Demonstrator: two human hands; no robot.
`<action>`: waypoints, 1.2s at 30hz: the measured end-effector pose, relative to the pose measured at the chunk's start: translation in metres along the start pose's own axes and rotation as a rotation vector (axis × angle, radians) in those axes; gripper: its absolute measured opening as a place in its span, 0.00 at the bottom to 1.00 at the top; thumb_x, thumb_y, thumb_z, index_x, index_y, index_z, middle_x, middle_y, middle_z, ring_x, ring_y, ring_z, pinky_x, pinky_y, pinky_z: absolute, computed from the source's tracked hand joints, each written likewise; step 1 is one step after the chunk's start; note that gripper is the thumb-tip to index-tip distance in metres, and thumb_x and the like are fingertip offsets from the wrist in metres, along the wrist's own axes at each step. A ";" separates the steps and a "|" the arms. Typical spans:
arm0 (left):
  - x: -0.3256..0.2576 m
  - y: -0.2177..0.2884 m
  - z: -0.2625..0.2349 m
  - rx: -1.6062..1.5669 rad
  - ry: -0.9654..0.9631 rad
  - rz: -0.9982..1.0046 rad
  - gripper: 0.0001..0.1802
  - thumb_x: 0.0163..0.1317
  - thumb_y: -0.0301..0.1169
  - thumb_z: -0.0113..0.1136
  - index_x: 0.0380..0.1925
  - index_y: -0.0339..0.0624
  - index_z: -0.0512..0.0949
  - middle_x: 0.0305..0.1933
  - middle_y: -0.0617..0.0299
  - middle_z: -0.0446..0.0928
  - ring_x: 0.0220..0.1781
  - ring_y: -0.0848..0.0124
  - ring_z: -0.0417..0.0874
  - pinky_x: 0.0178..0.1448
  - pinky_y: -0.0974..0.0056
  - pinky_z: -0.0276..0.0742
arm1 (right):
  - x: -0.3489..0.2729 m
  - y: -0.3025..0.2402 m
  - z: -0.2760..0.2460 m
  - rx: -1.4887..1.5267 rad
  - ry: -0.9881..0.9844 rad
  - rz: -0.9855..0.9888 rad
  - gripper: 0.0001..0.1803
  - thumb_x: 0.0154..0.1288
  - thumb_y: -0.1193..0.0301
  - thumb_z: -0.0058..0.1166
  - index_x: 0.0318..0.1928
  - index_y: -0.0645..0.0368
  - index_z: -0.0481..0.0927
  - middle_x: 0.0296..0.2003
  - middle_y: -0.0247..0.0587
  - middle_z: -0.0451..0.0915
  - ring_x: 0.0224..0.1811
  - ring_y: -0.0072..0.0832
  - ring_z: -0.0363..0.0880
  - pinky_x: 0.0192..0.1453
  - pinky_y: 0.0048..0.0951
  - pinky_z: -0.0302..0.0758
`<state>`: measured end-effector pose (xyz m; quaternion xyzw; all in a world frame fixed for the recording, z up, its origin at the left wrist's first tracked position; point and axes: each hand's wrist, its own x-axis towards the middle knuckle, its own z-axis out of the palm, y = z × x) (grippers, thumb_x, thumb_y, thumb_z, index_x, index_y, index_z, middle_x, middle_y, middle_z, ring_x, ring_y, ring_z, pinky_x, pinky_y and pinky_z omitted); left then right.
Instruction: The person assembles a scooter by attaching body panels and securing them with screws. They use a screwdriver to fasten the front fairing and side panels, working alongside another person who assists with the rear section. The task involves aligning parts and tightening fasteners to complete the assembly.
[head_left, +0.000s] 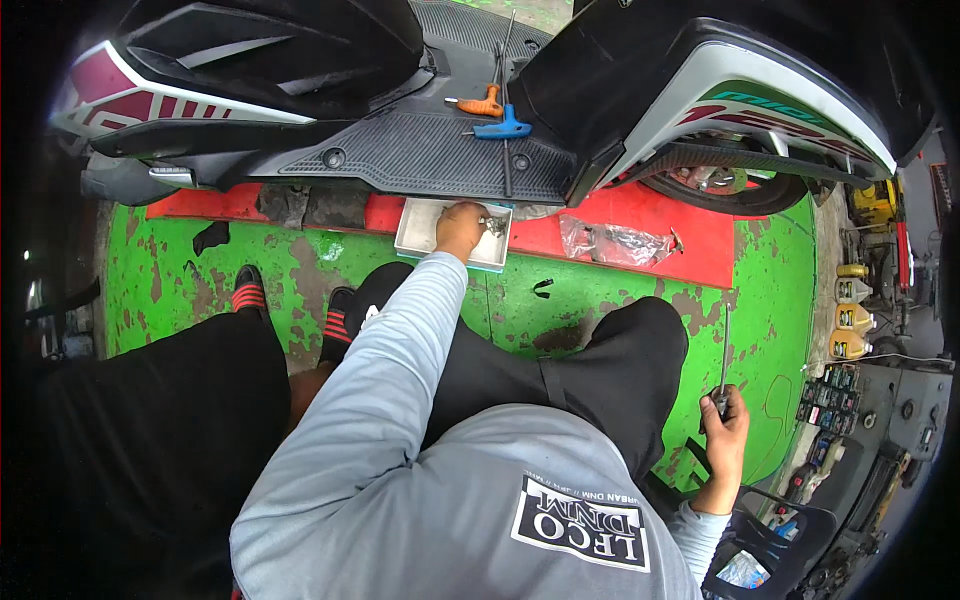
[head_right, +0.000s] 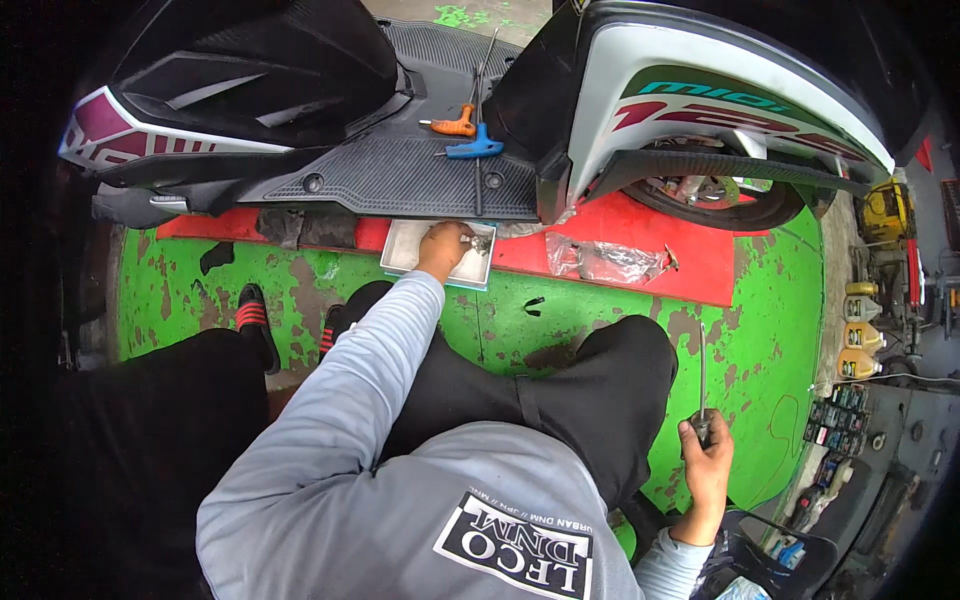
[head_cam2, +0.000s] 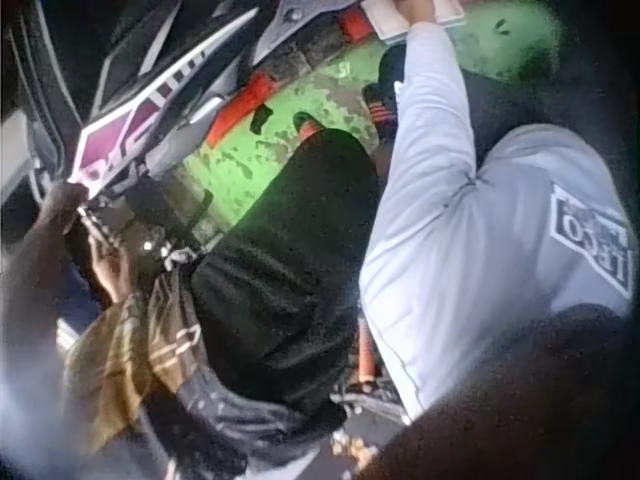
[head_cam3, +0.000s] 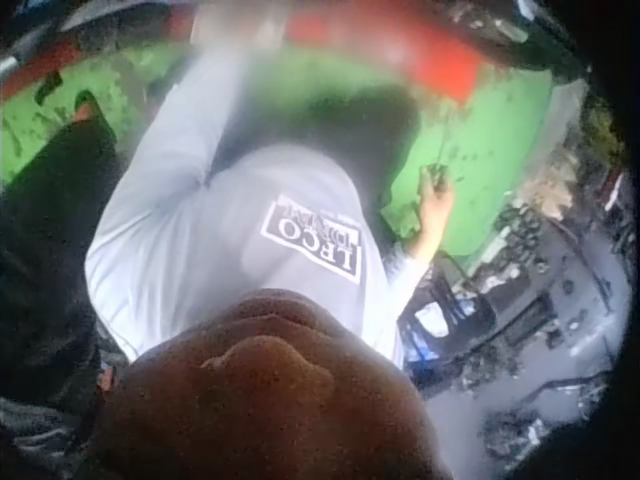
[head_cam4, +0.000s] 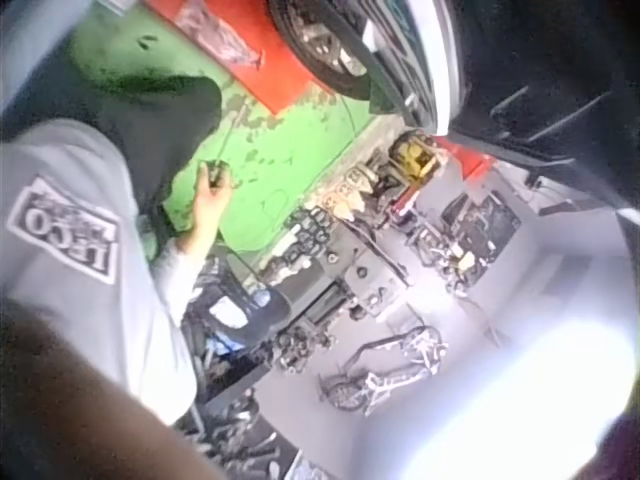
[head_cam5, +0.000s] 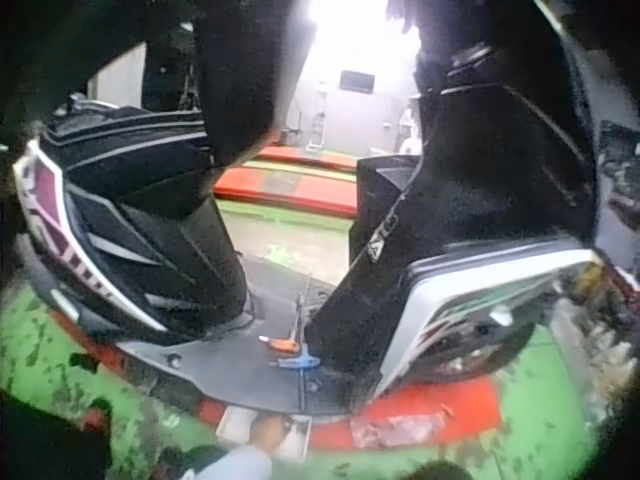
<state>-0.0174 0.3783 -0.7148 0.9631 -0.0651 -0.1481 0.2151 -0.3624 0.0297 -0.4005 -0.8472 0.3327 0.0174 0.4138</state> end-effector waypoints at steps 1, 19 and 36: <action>-0.002 0.003 -0.004 -0.009 -0.015 0.002 0.14 0.56 0.37 0.71 0.45 0.62 0.88 0.54 0.61 0.85 0.58 0.58 0.84 0.62 0.54 0.81 | -0.001 -0.003 0.002 0.015 0.005 0.001 0.08 0.67 0.76 0.62 0.36 0.60 0.74 0.25 0.24 0.68 0.28 0.15 0.63 0.31 0.24 0.61; 0.012 -0.019 0.031 -0.037 0.064 0.027 0.11 0.62 0.32 0.60 0.38 0.43 0.88 0.48 0.46 0.85 0.51 0.49 0.87 0.60 0.50 0.81 | -0.011 -0.049 0.029 -0.120 -0.088 -0.137 0.10 0.63 0.75 0.67 0.37 0.62 0.76 0.23 0.28 0.70 0.27 0.17 0.64 0.30 0.25 0.62; -0.126 0.115 -0.103 -1.455 -0.149 0.144 0.16 0.56 0.15 0.72 0.44 0.36 0.83 0.42 0.60 0.85 0.44 0.72 0.85 0.51 0.66 0.81 | 0.104 -0.079 0.017 -0.219 -0.309 -0.724 0.25 0.56 0.77 0.67 0.57 0.59 0.82 0.41 0.47 0.82 0.45 0.46 0.80 0.51 0.40 0.76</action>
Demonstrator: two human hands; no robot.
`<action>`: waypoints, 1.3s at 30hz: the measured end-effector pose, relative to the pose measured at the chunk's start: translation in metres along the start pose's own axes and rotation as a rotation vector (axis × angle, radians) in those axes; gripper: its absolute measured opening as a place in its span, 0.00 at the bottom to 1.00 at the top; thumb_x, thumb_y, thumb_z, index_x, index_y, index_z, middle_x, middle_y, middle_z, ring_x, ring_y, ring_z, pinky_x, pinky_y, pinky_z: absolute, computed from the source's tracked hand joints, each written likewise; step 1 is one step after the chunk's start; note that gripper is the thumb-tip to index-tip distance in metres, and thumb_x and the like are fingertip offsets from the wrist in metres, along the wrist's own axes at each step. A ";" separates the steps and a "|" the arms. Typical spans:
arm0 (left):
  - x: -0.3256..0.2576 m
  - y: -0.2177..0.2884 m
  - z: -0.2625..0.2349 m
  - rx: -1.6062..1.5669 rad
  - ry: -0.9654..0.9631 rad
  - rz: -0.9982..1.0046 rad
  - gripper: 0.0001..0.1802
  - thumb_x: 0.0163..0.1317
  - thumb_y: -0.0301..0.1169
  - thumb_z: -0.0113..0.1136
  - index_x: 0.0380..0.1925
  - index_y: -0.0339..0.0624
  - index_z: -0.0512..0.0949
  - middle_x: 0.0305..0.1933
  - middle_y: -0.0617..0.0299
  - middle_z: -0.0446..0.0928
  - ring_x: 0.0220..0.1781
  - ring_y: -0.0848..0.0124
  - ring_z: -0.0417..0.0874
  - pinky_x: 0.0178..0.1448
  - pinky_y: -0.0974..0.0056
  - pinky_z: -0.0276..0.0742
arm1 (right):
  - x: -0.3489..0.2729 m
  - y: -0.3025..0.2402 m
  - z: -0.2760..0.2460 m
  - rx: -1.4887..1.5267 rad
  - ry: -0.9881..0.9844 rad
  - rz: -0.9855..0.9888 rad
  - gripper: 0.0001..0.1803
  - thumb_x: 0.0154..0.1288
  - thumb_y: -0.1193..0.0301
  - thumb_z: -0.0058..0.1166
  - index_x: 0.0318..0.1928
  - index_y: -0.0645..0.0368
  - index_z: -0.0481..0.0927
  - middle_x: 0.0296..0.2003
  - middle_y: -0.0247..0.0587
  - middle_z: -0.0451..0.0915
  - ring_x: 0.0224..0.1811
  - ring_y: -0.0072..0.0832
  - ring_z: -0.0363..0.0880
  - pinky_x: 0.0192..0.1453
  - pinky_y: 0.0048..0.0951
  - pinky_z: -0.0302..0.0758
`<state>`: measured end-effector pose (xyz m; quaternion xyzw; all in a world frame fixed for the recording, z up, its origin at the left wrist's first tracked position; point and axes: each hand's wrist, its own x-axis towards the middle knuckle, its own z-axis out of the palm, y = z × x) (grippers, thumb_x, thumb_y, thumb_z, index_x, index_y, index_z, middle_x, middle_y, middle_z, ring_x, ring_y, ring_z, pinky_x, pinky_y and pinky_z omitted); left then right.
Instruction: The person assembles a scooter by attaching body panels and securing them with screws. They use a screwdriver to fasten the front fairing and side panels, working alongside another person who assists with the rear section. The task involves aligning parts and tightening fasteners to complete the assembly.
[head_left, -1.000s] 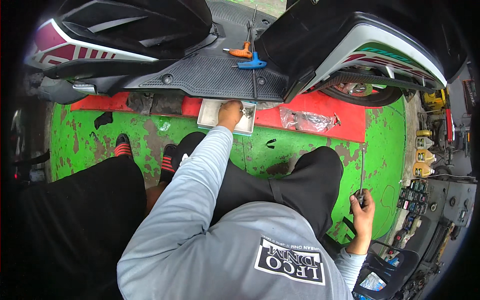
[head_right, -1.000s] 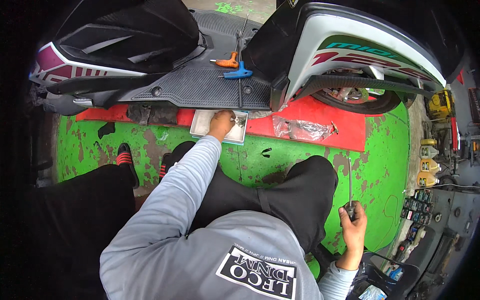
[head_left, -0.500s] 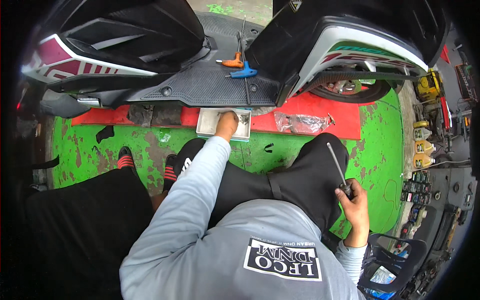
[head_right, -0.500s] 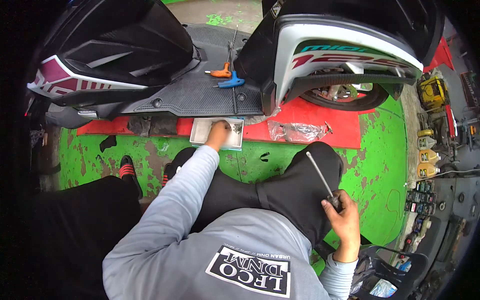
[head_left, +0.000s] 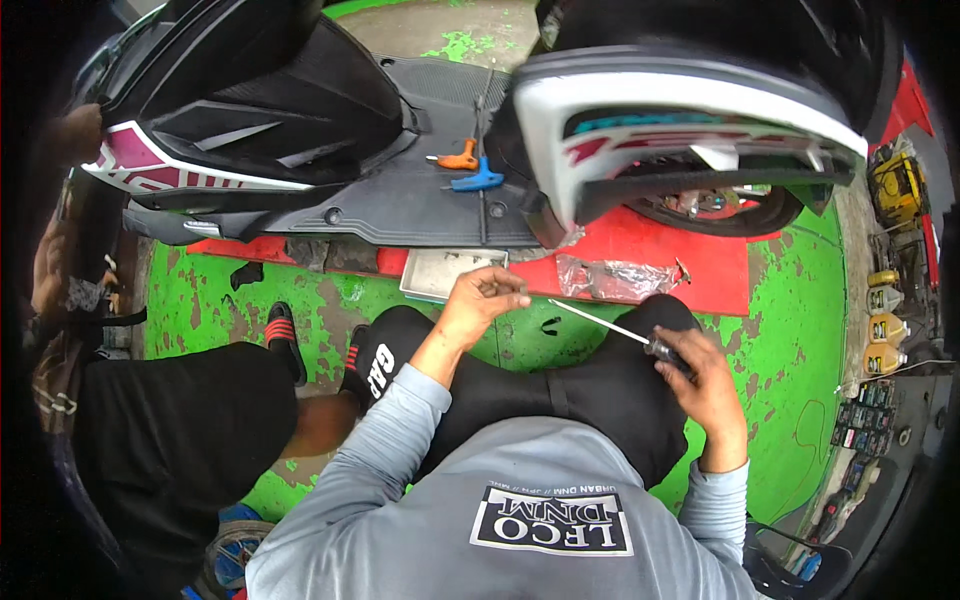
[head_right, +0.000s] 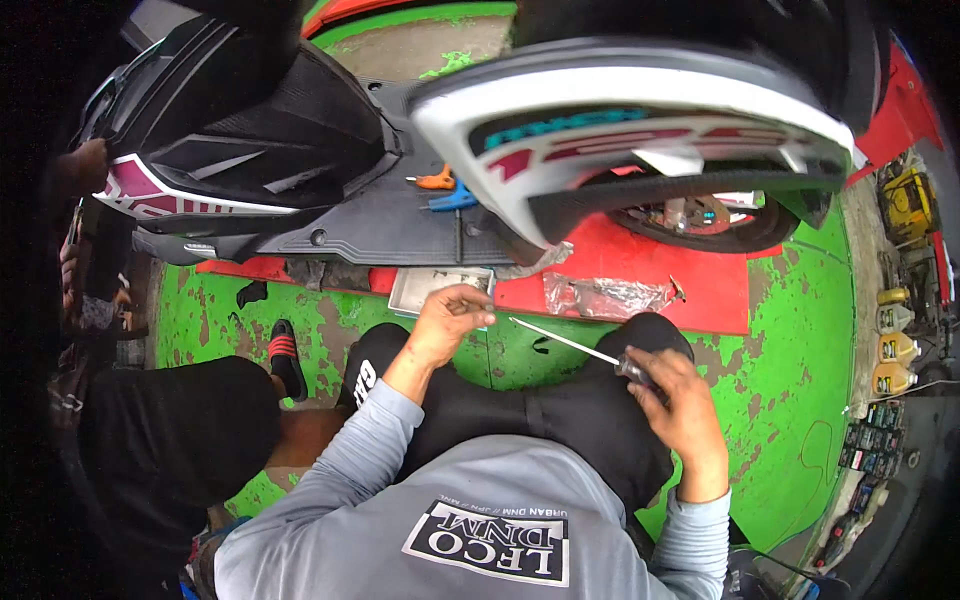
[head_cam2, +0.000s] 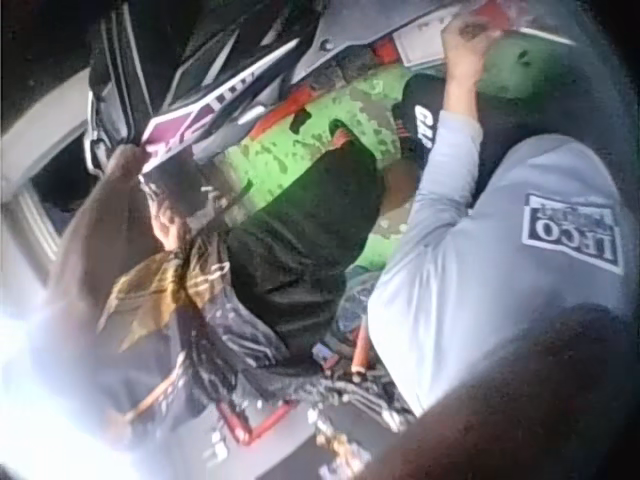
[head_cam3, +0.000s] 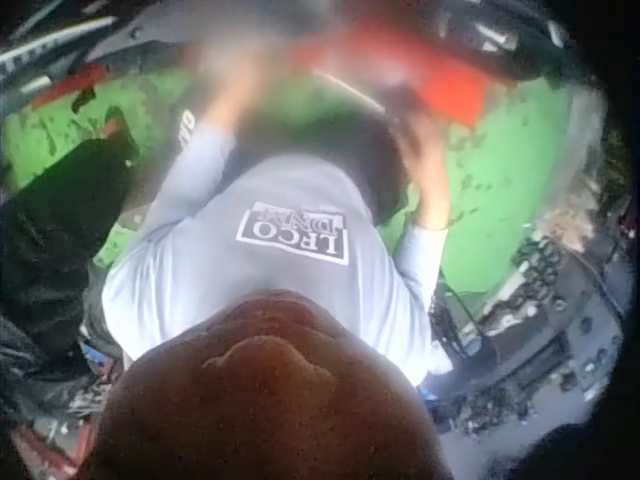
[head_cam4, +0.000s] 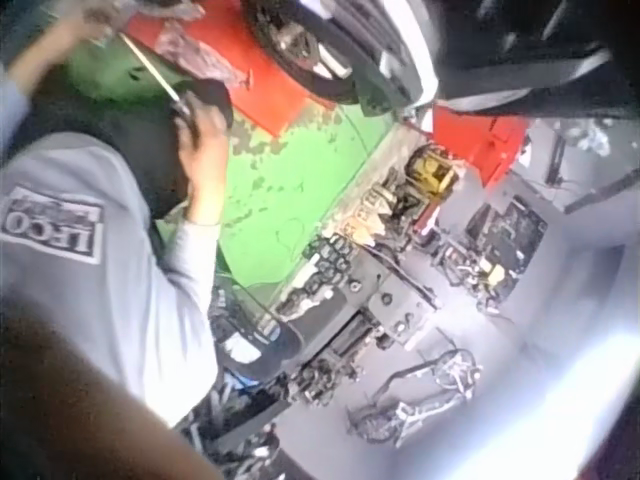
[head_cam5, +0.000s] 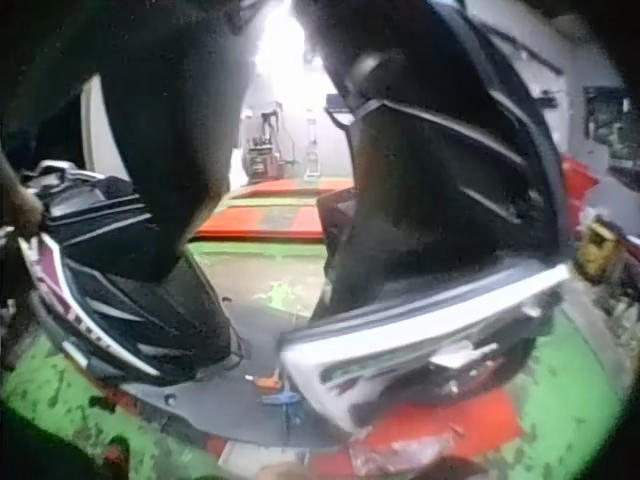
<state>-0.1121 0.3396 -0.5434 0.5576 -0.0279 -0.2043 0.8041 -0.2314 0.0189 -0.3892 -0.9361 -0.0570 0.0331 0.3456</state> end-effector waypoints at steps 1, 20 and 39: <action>0.000 0.008 0.012 -0.042 0.018 0.005 0.13 0.56 0.15 0.72 0.41 0.35 0.84 0.43 0.61 0.84 0.45 0.75 0.82 0.53 0.69 0.79 | 0.001 0.009 -0.006 0.002 0.016 -0.015 0.25 0.56 0.77 0.67 0.57 0.59 0.83 0.41 0.47 0.82 0.45 0.45 0.80 0.51 0.40 0.76; 0.009 0.046 0.140 0.295 -0.053 0.080 0.13 0.55 0.17 0.74 0.41 0.33 0.85 0.42 0.60 0.85 0.44 0.75 0.84 0.51 0.69 0.80 | -0.013 0.125 -0.057 0.137 0.154 -0.211 0.28 0.54 0.76 0.68 0.59 0.53 0.84 0.41 0.41 0.81 0.43 0.40 0.78 0.50 0.39 0.77; 0.043 0.032 0.188 0.463 -0.033 -0.099 0.10 0.57 0.19 0.73 0.39 0.33 0.83 0.38 0.58 0.86 0.39 0.74 0.85 0.45 0.69 0.79 | -0.025 0.205 -0.053 0.411 0.021 -0.106 0.24 0.61 0.71 0.65 0.59 0.50 0.83 0.40 0.41 0.83 0.43 0.43 0.83 0.49 0.41 0.78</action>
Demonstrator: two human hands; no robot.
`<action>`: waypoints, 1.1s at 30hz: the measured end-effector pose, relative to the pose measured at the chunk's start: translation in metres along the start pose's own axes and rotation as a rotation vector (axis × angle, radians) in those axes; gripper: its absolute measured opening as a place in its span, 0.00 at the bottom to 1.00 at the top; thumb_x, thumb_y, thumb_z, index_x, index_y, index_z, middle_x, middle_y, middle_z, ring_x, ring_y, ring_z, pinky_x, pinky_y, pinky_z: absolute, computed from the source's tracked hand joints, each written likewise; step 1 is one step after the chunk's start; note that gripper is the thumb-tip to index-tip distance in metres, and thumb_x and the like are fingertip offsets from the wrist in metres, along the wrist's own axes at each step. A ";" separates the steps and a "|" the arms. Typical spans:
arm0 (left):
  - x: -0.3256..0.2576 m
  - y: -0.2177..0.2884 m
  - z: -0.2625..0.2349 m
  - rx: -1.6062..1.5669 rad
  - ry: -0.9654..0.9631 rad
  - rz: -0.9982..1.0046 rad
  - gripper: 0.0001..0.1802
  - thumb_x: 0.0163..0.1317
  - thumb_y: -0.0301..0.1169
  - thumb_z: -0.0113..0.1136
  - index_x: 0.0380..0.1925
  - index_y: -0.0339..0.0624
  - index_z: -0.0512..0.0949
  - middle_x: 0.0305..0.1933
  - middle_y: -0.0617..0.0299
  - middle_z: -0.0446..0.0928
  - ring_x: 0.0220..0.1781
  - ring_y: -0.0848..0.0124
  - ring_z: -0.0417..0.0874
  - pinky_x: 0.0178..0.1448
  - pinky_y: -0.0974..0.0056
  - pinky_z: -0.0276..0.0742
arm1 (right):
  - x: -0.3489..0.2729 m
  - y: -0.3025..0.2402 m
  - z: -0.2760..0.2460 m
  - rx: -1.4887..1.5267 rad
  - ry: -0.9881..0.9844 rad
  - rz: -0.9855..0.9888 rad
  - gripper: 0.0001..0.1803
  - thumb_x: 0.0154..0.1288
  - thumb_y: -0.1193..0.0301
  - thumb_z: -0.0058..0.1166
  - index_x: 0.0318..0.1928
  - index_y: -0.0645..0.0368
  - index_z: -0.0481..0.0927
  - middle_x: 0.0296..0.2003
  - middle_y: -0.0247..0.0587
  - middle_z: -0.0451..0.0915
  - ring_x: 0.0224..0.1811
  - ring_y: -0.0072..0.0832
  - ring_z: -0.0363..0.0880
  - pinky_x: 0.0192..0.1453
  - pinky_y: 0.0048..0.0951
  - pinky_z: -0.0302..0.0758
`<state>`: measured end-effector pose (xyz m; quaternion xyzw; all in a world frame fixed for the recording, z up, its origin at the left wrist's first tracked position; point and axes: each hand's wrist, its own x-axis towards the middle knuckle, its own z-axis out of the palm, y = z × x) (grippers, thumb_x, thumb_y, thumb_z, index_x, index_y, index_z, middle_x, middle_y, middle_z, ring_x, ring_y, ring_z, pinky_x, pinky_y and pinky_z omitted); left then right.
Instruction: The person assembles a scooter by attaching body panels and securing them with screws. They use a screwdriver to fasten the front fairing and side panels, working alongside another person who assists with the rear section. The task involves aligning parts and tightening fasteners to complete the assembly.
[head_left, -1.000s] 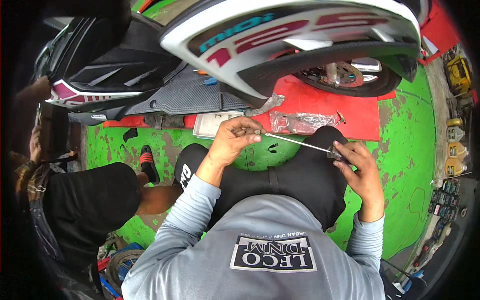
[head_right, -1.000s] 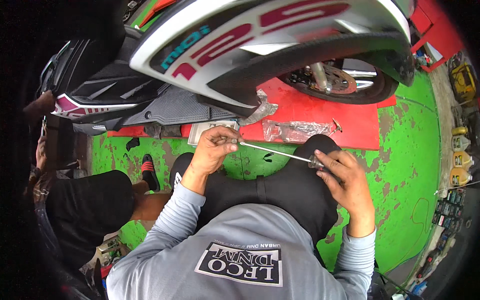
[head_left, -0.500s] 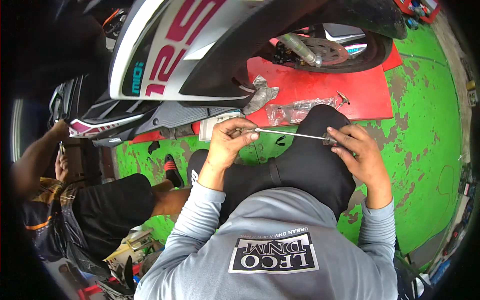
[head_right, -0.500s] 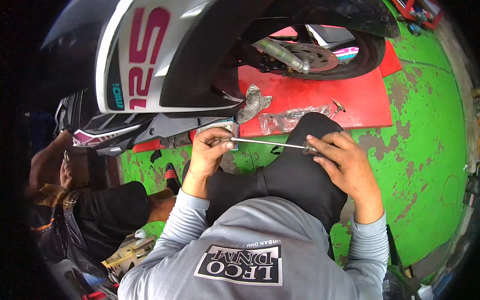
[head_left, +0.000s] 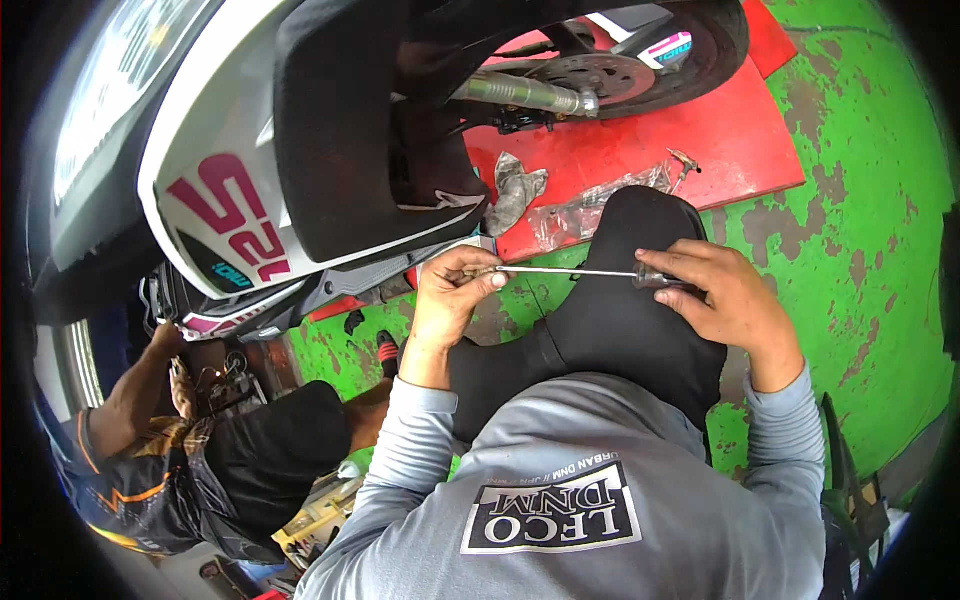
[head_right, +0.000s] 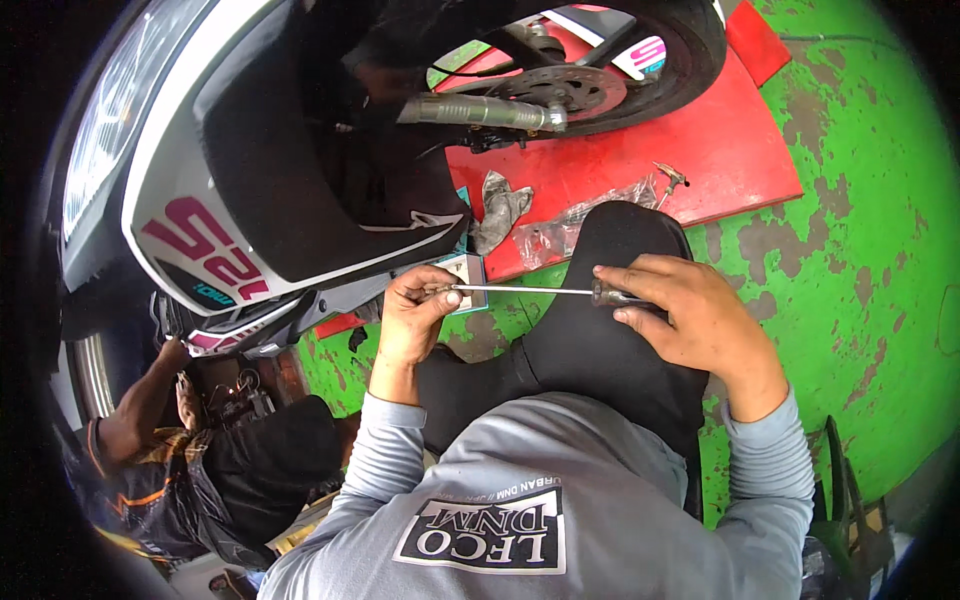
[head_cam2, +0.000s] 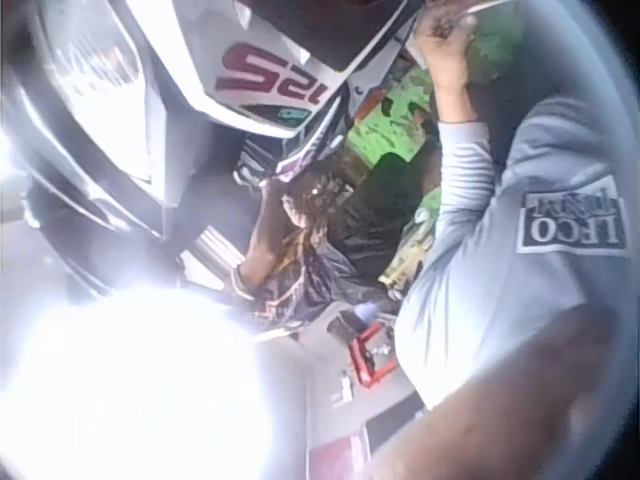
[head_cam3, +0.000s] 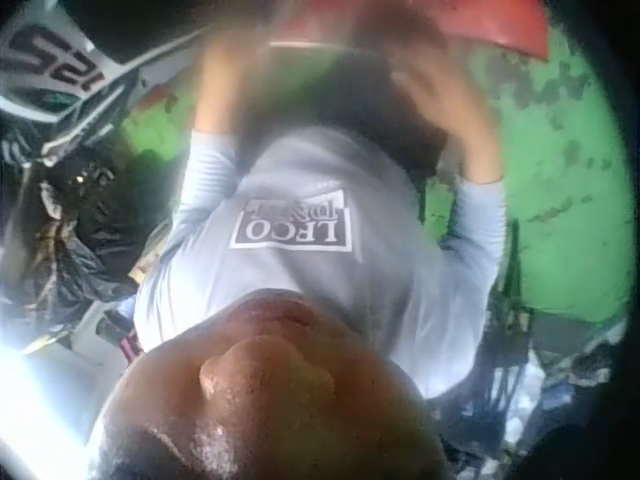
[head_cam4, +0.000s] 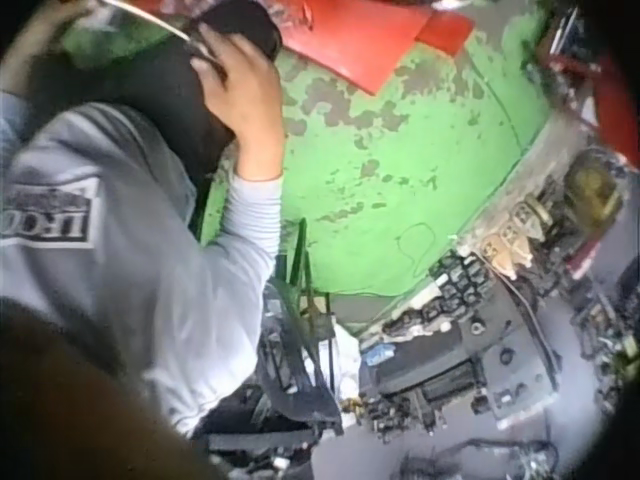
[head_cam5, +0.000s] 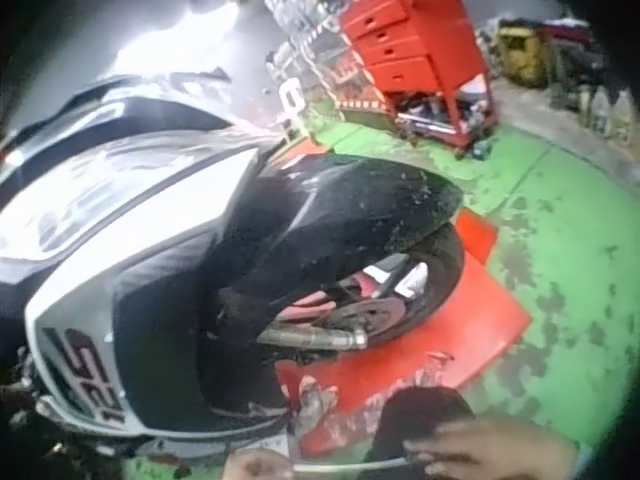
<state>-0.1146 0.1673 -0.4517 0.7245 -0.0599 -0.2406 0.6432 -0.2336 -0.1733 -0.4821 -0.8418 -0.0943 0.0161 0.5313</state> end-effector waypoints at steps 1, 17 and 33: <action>0.004 0.000 0.002 0.002 0.010 -0.007 0.10 0.57 0.19 0.73 0.39 0.33 0.83 0.38 0.58 0.86 0.39 0.74 0.85 0.45 0.69 0.79 | -0.001 0.004 -0.001 0.017 -0.007 0.004 0.23 0.61 0.70 0.65 0.59 0.51 0.83 0.40 0.41 0.83 0.43 0.44 0.83 0.49 0.42 0.78; 0.065 -0.065 0.022 -0.671 0.254 0.032 0.14 0.77 0.40 0.55 0.51 0.43 0.79 0.43 0.66 0.79 0.32 0.77 0.65 0.38 0.69 0.63 | 0.050 0.048 0.028 0.002 0.087 0.036 0.24 0.59 0.70 0.66 0.54 0.58 0.74 0.54 0.48 0.76 0.50 0.53 0.80 0.52 0.48 0.78; 0.086 -0.082 0.018 -0.503 0.530 0.013 0.12 0.79 0.38 0.51 0.50 0.41 0.75 0.39 0.67 0.77 0.31 0.78 0.64 0.37 0.70 0.64 | 0.105 0.085 0.067 0.211 0.165 -0.128 0.19 0.61 0.68 0.65 0.51 0.61 0.78 0.44 0.49 0.80 0.44 0.51 0.83 0.47 0.47 0.81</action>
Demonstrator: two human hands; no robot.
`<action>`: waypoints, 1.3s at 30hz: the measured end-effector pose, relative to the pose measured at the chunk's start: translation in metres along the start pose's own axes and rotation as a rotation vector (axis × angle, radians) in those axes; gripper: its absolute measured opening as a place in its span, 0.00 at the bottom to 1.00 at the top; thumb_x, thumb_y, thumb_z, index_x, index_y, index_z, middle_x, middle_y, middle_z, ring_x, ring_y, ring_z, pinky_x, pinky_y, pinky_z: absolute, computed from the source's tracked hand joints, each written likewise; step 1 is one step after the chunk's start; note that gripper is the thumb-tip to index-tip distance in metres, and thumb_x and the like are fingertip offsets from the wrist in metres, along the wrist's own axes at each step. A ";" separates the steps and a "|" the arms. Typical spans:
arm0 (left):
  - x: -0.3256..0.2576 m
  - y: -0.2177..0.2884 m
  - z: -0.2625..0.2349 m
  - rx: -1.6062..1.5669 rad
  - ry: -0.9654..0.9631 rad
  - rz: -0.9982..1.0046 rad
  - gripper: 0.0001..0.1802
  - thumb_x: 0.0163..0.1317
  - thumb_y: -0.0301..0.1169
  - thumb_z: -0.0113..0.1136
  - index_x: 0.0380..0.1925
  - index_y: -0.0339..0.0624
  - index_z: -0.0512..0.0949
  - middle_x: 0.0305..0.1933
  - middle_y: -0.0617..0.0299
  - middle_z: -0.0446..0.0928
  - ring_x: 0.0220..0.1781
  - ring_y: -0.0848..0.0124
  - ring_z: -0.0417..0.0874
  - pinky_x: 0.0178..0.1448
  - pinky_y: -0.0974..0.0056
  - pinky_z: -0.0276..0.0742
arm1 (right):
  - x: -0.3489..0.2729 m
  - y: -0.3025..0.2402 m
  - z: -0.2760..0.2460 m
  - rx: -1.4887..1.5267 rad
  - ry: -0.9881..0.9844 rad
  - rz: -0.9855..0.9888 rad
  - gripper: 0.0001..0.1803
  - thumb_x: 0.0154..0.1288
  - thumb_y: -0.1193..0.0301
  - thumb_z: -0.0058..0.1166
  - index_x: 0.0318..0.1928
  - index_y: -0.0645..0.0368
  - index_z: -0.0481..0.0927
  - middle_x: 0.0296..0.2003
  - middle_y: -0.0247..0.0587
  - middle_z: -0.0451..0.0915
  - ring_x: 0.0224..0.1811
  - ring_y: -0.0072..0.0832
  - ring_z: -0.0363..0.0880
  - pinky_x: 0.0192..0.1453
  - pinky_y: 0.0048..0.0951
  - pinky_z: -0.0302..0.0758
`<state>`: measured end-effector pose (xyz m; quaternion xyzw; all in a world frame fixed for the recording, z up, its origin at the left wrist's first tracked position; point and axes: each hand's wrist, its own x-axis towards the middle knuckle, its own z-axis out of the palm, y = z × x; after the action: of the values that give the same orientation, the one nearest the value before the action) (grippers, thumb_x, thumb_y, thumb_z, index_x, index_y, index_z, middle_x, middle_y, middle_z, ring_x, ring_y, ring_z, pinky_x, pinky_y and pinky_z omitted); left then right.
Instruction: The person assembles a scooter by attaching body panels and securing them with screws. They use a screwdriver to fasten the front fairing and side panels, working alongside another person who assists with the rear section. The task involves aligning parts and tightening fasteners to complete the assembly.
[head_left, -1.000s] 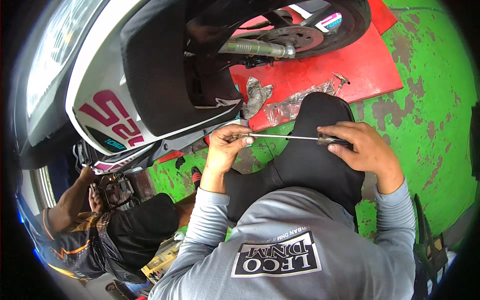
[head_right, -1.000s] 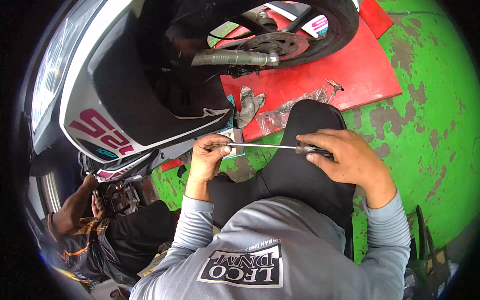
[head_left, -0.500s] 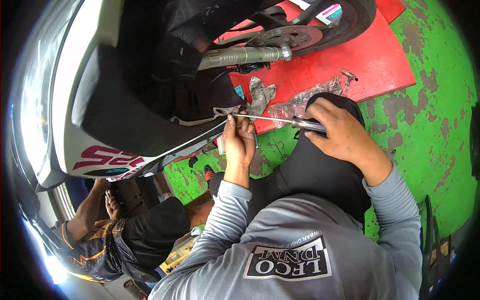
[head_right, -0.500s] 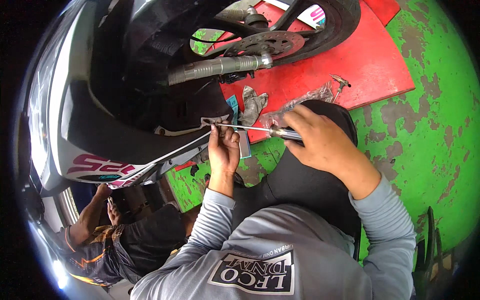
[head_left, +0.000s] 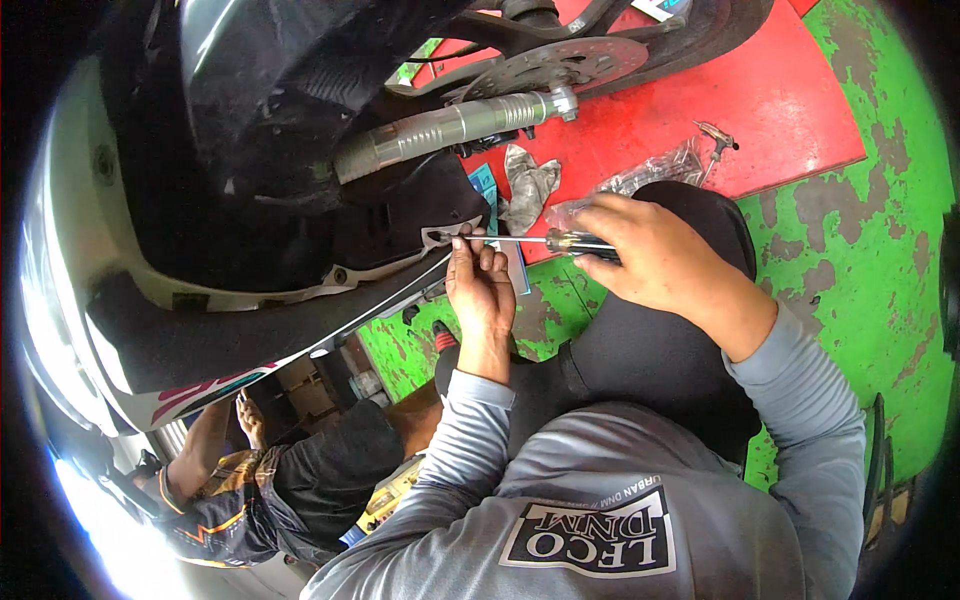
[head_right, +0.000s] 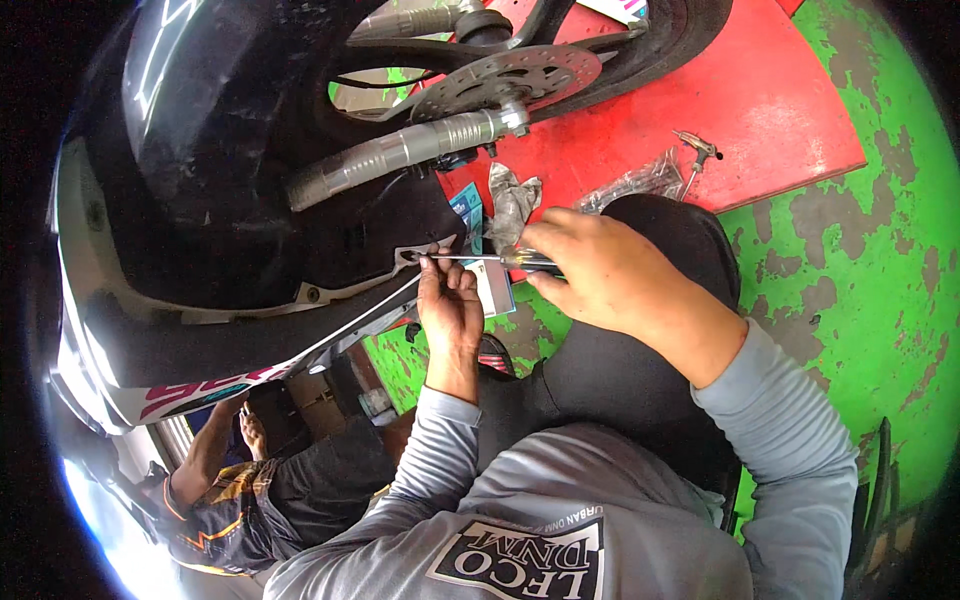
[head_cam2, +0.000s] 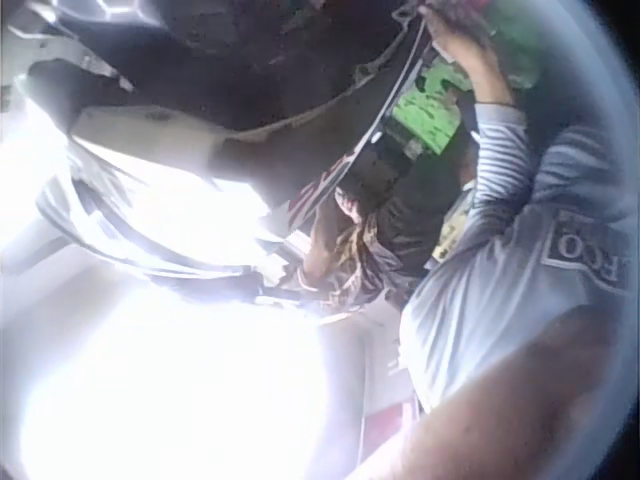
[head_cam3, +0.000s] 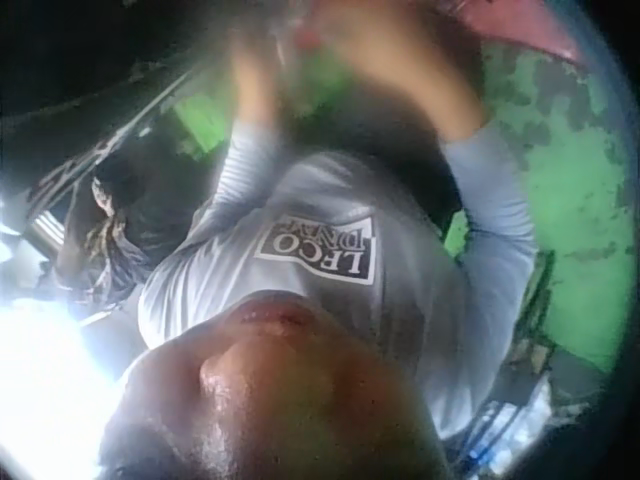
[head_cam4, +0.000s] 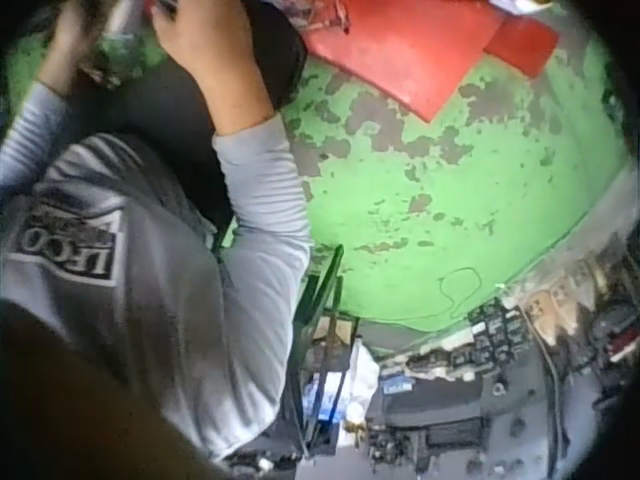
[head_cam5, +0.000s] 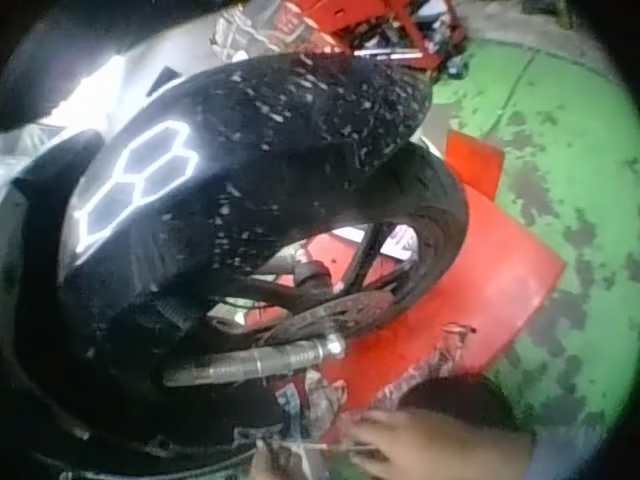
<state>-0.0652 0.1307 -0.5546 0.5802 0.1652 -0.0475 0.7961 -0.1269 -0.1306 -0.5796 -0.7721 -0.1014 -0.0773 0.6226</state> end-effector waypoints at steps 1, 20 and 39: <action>0.002 0.000 -0.003 -0.006 0.006 0.006 0.12 0.79 0.38 0.51 0.49 0.41 0.75 0.38 0.67 0.77 0.31 0.78 0.64 0.37 0.70 0.64 | 0.003 0.000 0.001 0.008 -0.014 0.003 0.19 0.61 0.68 0.65 0.50 0.62 0.78 0.43 0.50 0.80 0.44 0.51 0.83 0.47 0.47 0.81; 0.001 0.003 -0.005 0.035 0.047 -0.010 0.13 0.79 0.39 0.52 0.45 0.40 0.76 0.38 0.64 0.79 0.31 0.77 0.66 0.37 0.69 0.65 | 0.032 -0.003 0.024 -0.026 -0.139 0.131 0.14 0.66 0.63 0.59 0.39 0.64 0.82 0.36 0.55 0.83 0.42 0.54 0.84 0.48 0.51 0.80; -0.020 0.007 0.050 0.041 0.144 -0.115 0.14 0.78 0.42 0.53 0.40 0.43 0.76 0.33 0.66 0.76 0.28 0.77 0.66 0.38 0.67 0.66 | 0.017 -0.032 0.021 0.509 0.002 0.528 0.15 0.69 0.64 0.60 0.44 0.66 0.81 0.35 0.51 0.82 0.40 0.43 0.86 0.39 0.41 0.82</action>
<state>-0.0715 0.0840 -0.5284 0.5878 0.2540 -0.0549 0.7661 -0.1190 -0.1024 -0.5494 -0.5921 0.0860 0.1131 0.7932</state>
